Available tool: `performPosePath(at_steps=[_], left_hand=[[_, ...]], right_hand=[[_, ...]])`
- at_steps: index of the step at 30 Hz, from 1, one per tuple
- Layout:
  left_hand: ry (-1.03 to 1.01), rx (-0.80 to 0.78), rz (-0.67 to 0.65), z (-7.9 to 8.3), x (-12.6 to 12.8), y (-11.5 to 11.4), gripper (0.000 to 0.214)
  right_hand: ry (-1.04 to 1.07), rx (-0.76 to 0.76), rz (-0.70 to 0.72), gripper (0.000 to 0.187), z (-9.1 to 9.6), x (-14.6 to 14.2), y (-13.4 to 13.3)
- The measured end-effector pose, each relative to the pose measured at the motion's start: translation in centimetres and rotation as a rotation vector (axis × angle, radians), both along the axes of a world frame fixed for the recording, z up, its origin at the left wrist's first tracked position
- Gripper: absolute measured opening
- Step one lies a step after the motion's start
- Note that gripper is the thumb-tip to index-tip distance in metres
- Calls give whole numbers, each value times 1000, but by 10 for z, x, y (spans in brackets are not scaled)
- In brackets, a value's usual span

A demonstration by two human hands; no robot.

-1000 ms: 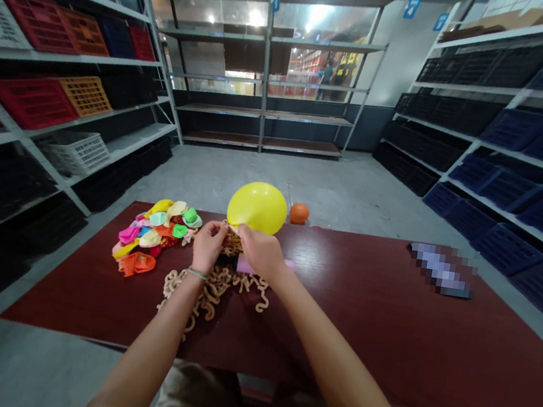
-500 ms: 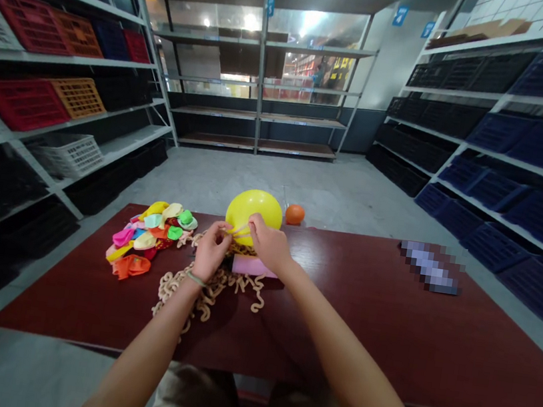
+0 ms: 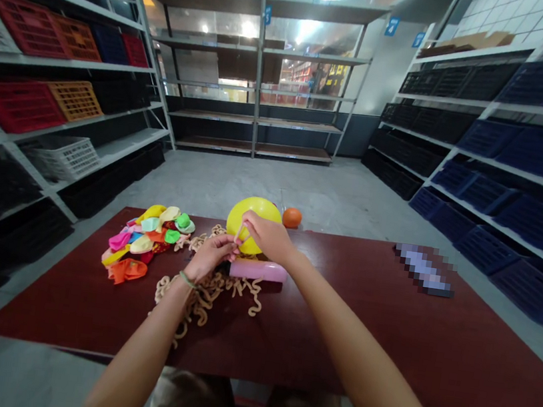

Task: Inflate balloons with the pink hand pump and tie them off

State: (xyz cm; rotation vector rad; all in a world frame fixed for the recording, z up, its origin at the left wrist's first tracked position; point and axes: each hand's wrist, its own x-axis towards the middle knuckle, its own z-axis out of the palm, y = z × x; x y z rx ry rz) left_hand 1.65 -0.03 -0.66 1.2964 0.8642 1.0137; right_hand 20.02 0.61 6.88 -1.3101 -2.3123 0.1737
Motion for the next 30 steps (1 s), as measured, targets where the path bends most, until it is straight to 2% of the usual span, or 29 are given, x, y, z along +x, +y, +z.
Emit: performPosePath(at_steps=[2, 5, 11, 15, 20, 22, 25, 28, 30], left_hand=[[-18, -17, -47, -1, 1, 0, 35], [-44, -58, -38, -4, 3, 1, 40], [-45, -96, -3, -10, 6, 5, 46], [118, 79, 49, -10, 8, 1, 38], [576, 596, 158, -10, 13, -8, 30], [680, 718, 193, -13, 14, -9, 27], [739, 765, 250, -18, 15, -9, 26], [709, 716, 323, -20, 15, -8, 31], [650, 663, 344, -19, 15, -8, 33]], right_hand=[[30, -17, 10, 29, 0, 1, 0], [114, -76, 69, 21, 0, 3, 2], [384, -375, 243, 16, 6, 7, 7], [427, -420, 212, 15, 15, 4, 4], [399, -346, 194, 17, 24, -15, 8], [370, -340, 213, 18, 26, -26, 10], [333, -408, 252, 15, 27, -43, 12], [437, -489, 286, 11, 26, -51, 13], [512, -413, 297, 17, 24, -46, 15]])
